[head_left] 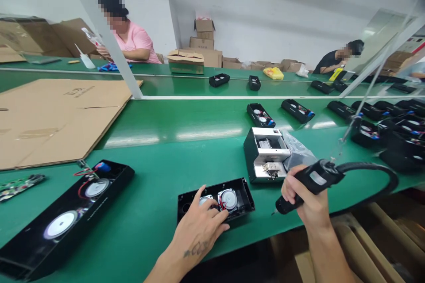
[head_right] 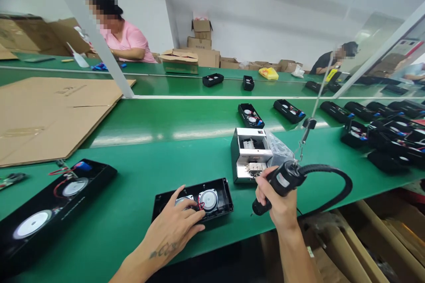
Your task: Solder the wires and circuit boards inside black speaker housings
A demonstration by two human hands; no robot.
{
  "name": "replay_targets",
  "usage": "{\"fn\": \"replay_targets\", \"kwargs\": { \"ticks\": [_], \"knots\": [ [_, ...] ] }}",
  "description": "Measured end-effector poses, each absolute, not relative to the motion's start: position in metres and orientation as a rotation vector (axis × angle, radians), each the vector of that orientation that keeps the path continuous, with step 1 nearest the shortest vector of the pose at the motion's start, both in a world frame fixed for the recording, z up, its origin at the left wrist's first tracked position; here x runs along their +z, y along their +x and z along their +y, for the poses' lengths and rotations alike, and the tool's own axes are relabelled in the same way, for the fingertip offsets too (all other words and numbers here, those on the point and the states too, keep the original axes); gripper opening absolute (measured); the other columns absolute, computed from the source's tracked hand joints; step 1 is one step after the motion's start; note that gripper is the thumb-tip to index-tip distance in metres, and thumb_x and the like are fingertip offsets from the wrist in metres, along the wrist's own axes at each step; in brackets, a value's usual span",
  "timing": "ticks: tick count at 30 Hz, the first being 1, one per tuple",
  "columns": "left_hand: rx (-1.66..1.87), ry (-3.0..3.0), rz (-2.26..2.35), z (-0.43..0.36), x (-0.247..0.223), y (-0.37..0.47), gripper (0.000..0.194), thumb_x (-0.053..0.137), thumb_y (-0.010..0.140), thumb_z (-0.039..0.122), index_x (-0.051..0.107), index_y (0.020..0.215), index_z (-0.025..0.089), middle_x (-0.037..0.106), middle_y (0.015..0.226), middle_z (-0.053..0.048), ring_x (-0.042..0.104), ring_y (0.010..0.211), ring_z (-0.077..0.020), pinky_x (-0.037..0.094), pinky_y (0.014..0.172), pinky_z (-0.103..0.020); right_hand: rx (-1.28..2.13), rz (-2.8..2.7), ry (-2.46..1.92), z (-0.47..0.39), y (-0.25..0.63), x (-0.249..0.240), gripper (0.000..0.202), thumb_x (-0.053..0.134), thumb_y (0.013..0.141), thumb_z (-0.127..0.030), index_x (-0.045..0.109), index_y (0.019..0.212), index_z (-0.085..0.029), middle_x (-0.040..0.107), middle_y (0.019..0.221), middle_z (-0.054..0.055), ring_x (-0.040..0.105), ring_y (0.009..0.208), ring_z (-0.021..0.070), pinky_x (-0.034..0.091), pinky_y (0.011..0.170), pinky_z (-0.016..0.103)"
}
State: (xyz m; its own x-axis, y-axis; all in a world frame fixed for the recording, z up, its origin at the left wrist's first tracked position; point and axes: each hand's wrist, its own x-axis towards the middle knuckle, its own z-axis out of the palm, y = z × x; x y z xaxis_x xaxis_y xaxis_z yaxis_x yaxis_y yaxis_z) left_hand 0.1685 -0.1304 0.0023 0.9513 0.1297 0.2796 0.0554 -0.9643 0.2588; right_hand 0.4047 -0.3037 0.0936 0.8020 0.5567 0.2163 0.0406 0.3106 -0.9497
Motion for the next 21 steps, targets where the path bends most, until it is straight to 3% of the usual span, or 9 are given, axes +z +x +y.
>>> {"fn": "replay_targets", "kwargs": {
  "ticks": [9,21],
  "knots": [
    [0.488,2.89,0.103,-0.131,-0.001,0.168,0.016,0.069,0.108,0.039,0.067,0.101,0.025,0.08,0.078,0.004,0.075,0.104,-0.0225,0.019,0.139,-0.058,0.37,-0.619,-1.098,-0.313,0.364,0.117,0.004,0.07,0.098,-0.028,0.069,0.098,-0.024,0.052,0.054,-0.006,0.047,0.044,0.0099,0.041,0.047,0.025],
    [0.512,2.835,0.113,-0.13,0.0,0.17,0.011,0.077,0.102,0.034,0.07,0.101,0.026,0.081,0.08,0.005,0.076,0.109,-0.0229,0.022,0.138,-0.056,0.472,-0.724,-0.91,-0.27,0.329,0.104,0.001,0.065,0.101,-0.029,0.065,0.101,-0.029,0.048,0.059,-0.008,0.045,0.048,0.0103,0.039,0.05,0.025]
  ]
}}
